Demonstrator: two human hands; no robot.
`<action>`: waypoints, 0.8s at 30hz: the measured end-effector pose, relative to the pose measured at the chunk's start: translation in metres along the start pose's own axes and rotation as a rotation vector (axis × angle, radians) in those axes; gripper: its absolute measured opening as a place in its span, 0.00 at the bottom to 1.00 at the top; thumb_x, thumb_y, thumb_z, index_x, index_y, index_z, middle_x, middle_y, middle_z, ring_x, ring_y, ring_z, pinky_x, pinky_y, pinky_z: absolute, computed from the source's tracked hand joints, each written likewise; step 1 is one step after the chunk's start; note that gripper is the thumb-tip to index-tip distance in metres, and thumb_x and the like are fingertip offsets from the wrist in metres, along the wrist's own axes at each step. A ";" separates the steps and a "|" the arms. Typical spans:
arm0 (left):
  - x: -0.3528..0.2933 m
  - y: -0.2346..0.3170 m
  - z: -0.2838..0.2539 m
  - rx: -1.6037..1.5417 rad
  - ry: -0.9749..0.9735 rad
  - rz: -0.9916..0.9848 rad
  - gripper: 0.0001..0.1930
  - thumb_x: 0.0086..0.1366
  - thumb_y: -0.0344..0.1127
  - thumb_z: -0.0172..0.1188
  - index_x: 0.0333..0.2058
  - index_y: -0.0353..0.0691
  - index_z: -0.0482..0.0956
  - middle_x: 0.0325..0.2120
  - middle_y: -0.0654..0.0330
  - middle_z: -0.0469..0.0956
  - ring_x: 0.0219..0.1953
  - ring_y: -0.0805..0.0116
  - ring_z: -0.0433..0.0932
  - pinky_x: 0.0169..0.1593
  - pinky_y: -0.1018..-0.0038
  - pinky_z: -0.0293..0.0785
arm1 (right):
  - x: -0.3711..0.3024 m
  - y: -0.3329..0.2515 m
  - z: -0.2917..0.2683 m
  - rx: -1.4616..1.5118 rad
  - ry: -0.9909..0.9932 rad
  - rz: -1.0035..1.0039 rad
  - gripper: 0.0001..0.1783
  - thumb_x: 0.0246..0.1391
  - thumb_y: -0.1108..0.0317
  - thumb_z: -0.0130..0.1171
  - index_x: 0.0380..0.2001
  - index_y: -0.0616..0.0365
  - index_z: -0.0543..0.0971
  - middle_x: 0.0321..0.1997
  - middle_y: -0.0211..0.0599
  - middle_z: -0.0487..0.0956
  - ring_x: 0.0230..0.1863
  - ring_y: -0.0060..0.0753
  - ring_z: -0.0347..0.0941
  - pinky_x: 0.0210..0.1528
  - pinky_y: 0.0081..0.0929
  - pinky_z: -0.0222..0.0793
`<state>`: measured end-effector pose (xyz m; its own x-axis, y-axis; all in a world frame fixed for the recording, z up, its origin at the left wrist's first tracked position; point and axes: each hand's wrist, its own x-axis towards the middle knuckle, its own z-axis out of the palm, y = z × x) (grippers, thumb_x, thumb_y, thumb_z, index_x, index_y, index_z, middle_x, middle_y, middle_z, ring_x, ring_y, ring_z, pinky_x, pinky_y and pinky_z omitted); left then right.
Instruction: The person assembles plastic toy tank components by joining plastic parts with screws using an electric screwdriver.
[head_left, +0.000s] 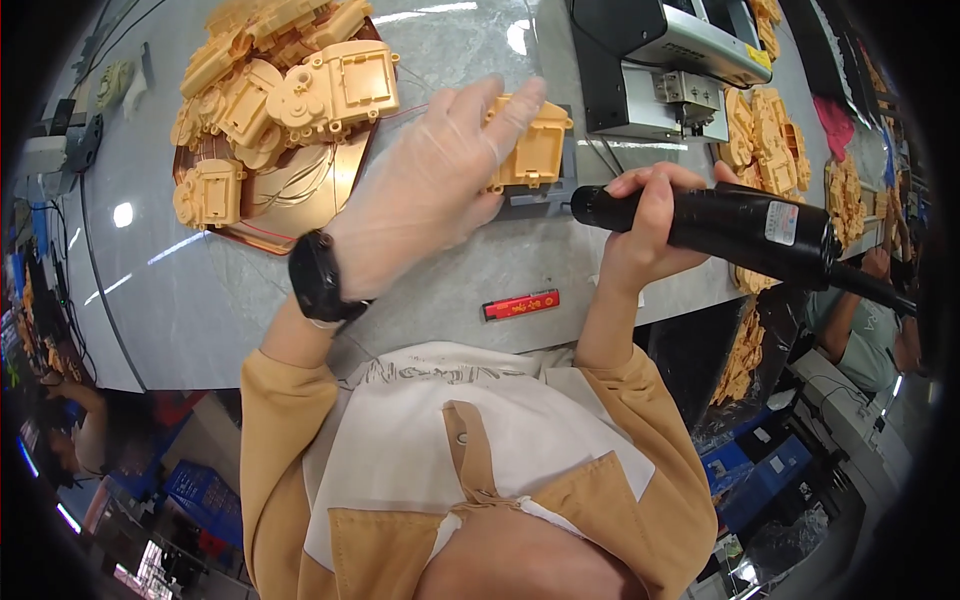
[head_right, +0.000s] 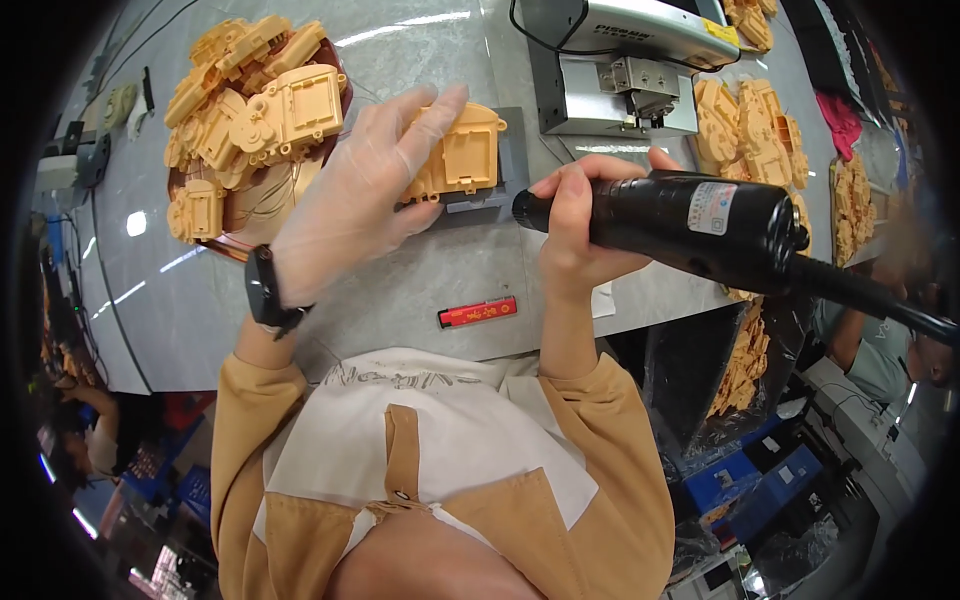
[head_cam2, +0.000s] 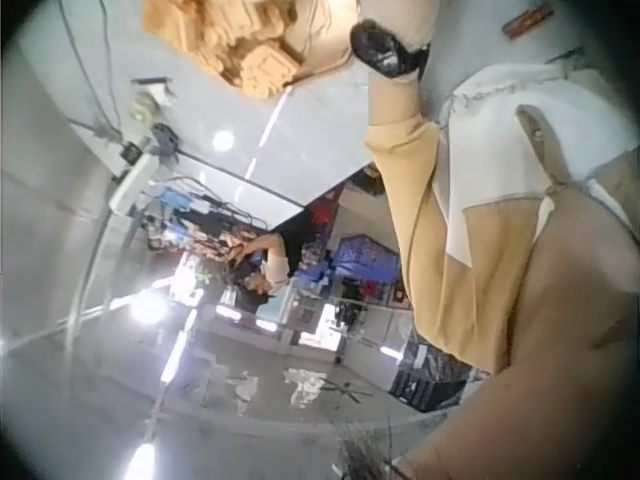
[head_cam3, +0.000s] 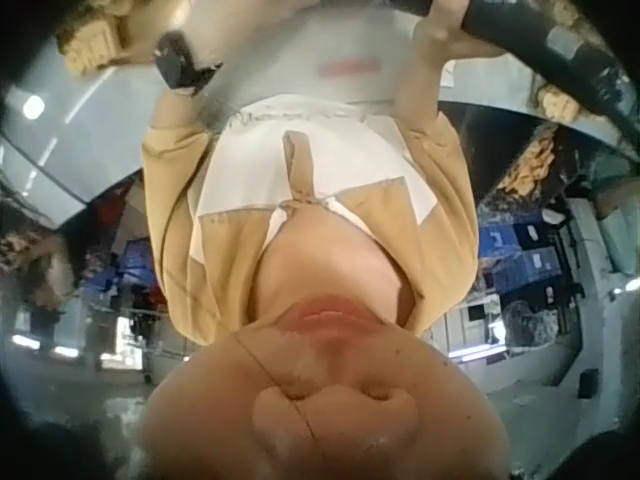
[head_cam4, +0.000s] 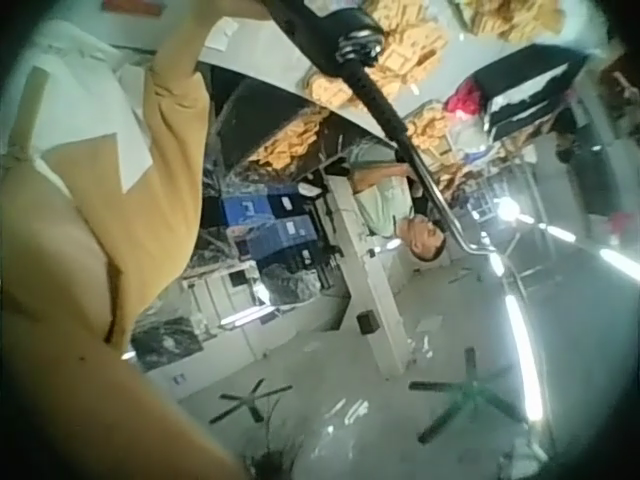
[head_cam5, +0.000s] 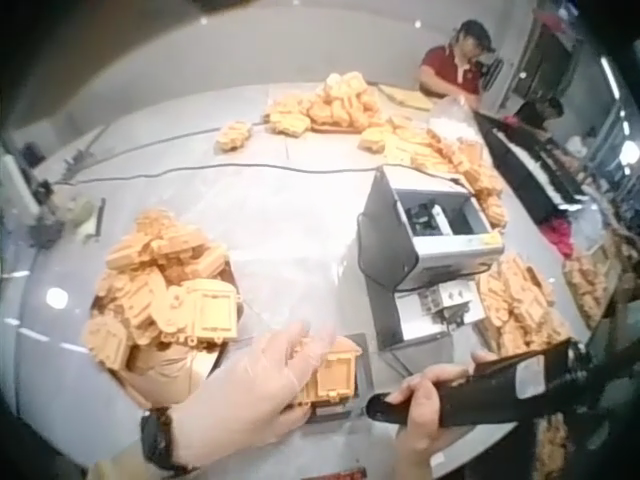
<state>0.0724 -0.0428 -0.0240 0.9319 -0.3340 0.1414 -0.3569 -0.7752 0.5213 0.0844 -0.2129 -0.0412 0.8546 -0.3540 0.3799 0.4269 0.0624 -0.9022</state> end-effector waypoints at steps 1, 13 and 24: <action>0.002 0.000 -0.004 -0.002 -0.001 0.000 0.42 0.39 0.26 0.66 0.57 0.42 0.59 0.50 0.52 0.62 0.46 0.54 0.66 0.50 0.66 0.66 | 0.001 0.001 -0.001 -0.008 -0.005 -0.018 0.30 0.44 0.78 0.51 0.51 0.64 0.53 0.22 0.41 0.71 0.15 0.27 0.66 0.22 0.23 0.68; -0.010 -0.009 0.004 0.083 -0.041 0.001 0.44 0.40 0.41 0.68 0.58 0.44 0.59 0.56 0.50 0.59 0.59 0.47 0.54 0.60 0.57 0.52 | 0.002 0.002 -0.002 0.003 -0.013 -0.011 0.31 0.43 0.79 0.51 0.51 0.65 0.51 0.22 0.41 0.71 0.16 0.28 0.67 0.23 0.23 0.69; 0.008 0.000 0.009 0.208 -0.065 0.018 0.34 0.53 0.53 0.56 0.53 0.38 0.63 0.53 0.50 0.63 0.56 0.51 0.60 0.55 0.63 0.59 | -0.013 0.006 -0.016 -0.111 -0.245 -0.190 0.31 0.43 0.83 0.55 0.49 0.64 0.52 0.23 0.33 0.73 0.19 0.27 0.70 0.27 0.25 0.70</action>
<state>0.0788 -0.0501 -0.0302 0.9214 -0.3777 0.0916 -0.3858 -0.8602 0.3335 0.0712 -0.2234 -0.0547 0.8144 -0.1134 0.5691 0.5620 -0.0901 -0.8222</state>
